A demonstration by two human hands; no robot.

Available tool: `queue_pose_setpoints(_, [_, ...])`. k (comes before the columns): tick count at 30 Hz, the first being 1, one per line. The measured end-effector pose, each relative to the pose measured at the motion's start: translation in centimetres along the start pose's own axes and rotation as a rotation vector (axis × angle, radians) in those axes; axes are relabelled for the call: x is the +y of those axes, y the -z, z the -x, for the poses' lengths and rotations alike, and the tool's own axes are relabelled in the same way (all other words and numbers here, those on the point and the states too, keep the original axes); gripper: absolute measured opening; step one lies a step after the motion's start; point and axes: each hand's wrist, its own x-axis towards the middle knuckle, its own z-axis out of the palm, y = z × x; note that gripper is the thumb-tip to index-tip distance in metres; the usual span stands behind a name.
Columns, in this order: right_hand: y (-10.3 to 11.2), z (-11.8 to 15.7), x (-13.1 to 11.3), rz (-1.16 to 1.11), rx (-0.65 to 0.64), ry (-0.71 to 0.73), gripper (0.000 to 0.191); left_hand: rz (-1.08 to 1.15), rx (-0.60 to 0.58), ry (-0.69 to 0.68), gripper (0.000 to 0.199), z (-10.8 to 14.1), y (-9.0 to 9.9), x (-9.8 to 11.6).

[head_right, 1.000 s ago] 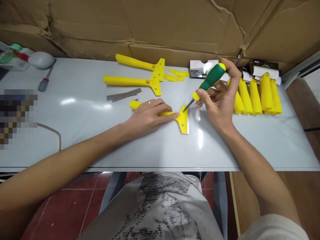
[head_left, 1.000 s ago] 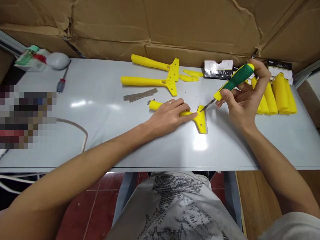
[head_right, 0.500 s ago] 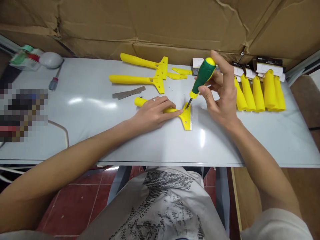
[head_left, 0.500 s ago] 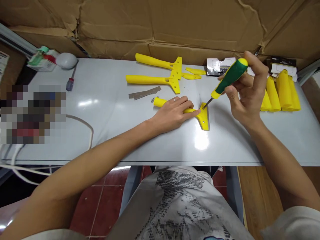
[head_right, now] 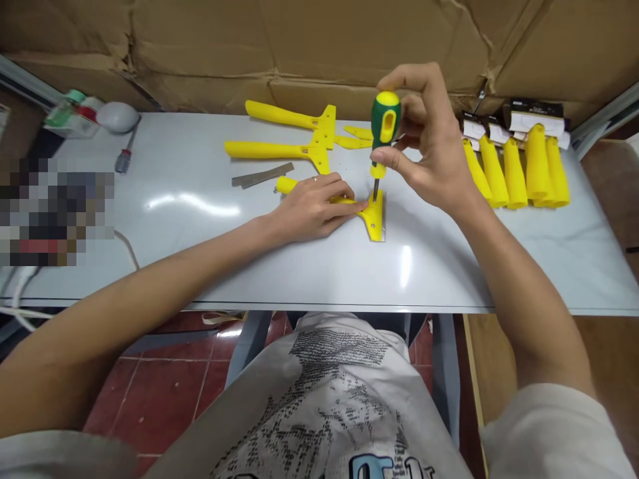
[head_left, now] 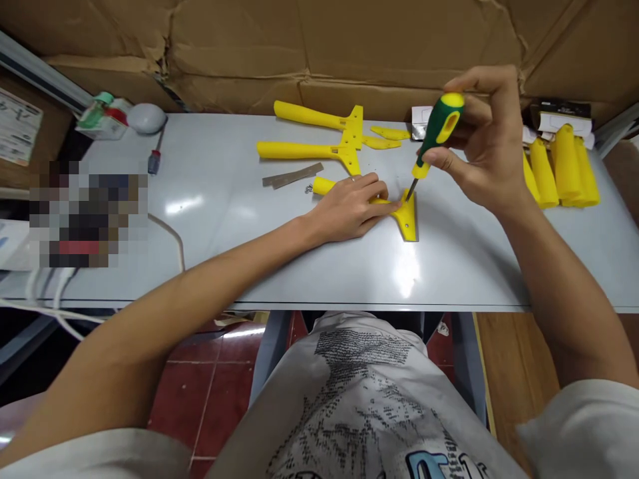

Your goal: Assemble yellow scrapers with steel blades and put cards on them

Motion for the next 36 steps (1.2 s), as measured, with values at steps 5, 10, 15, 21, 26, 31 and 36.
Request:
queue_pose_setpoints(5, [-1.0, 1.7, 1.1, 0.084, 0.206, 0.250, 0.080, 0.003, -0.006, 0.026, 0.039, 0.1, -0.1, 0.0])
queue_pose_setpoints(10, [-0.3, 2.5, 1.1, 0.082, 0.050, 0.284, 0.073, 0.005, -0.037, 0.072, 0.041, 0.3, 0.1, 0.3])
queue_pose_setpoints(15, [-0.1, 2.8, 1.5, 0.100, 0.083, 0.218, 0.079, 0.005, -0.019, 0.065, 0.040, 0.5, 0.2, 0.4])
queue_pose_setpoints(21, [-0.8, 2.8, 1.1, -0.020, -0.007, 0.279, 0.073, 0.009, 0.018, 0.047, 0.038, 0.6, 0.1, 0.3])
queue_pose_setpoints(26, [-0.7, 3.1, 0.8, -0.102, 0.002, 0.251, 0.071, -0.009, 0.002, 0.042, 0.038, 0.6, 0.1, 0.2])
queue_pose_setpoints(31, [-0.8, 2.5, 2.1, -0.047, 0.119, 0.306, 0.072, -0.031, -0.007, 0.031, 0.040, 0.6, 0.0, 0.1])
queue_pose_setpoints(36, [-0.8, 1.4, 3.2, -0.083, 0.213, 0.389, 0.081, -0.034, -0.021, 0.034, 0.042, 0.6, -0.1, 0.0])
